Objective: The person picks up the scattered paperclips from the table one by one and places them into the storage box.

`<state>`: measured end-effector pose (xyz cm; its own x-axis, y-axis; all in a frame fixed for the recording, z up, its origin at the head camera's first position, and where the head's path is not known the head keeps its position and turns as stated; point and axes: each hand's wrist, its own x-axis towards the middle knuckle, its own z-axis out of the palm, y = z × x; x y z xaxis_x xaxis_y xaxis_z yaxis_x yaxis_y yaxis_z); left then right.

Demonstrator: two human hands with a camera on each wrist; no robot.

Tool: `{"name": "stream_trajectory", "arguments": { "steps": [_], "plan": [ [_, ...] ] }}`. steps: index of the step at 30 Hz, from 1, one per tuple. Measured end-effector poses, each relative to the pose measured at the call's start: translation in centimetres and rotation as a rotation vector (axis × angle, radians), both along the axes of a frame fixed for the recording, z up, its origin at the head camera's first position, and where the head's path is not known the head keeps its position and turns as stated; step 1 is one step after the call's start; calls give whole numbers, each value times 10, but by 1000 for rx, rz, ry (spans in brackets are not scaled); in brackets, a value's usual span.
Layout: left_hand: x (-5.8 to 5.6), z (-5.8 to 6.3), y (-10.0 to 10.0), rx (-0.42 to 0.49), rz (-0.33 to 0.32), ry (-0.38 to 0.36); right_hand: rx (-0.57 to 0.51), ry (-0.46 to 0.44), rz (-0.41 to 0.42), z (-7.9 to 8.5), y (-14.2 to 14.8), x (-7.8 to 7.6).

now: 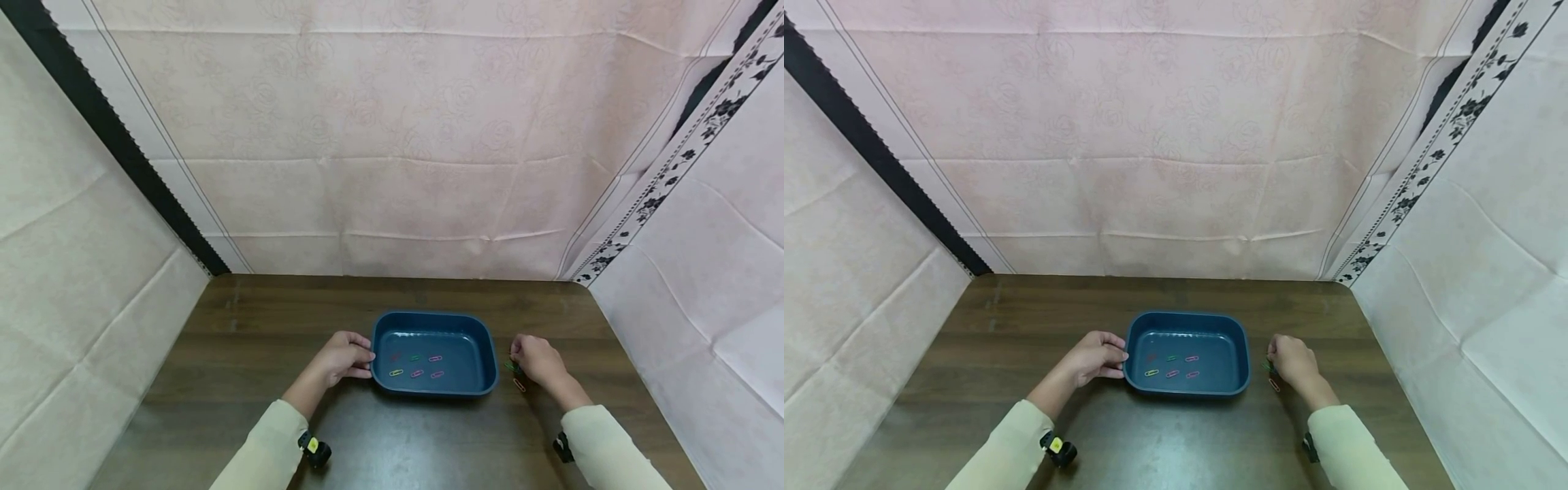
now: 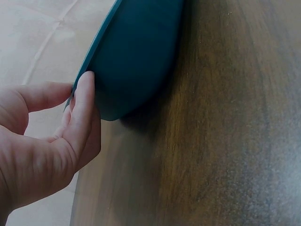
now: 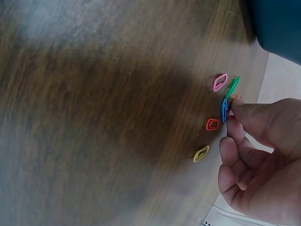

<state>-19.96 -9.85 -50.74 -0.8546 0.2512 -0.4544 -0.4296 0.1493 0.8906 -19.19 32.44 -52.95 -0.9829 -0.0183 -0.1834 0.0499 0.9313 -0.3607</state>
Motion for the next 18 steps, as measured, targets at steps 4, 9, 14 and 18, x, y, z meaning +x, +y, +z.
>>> {"name": "stream_trajectory", "arguments": {
  "steps": [4,9,14,18],
  "plan": [
    [0,1,0,6,-1,3,4,5,3,1,0,0],
    [0,1,0,6,-5,4,13,21,5,1,-1,0],
    [2,3,0,2,-7,5,-3,27,11,2,0,1],
    [3,3,0,-4,-5,6,-29,40,20,5,0,1]
  ]
}}
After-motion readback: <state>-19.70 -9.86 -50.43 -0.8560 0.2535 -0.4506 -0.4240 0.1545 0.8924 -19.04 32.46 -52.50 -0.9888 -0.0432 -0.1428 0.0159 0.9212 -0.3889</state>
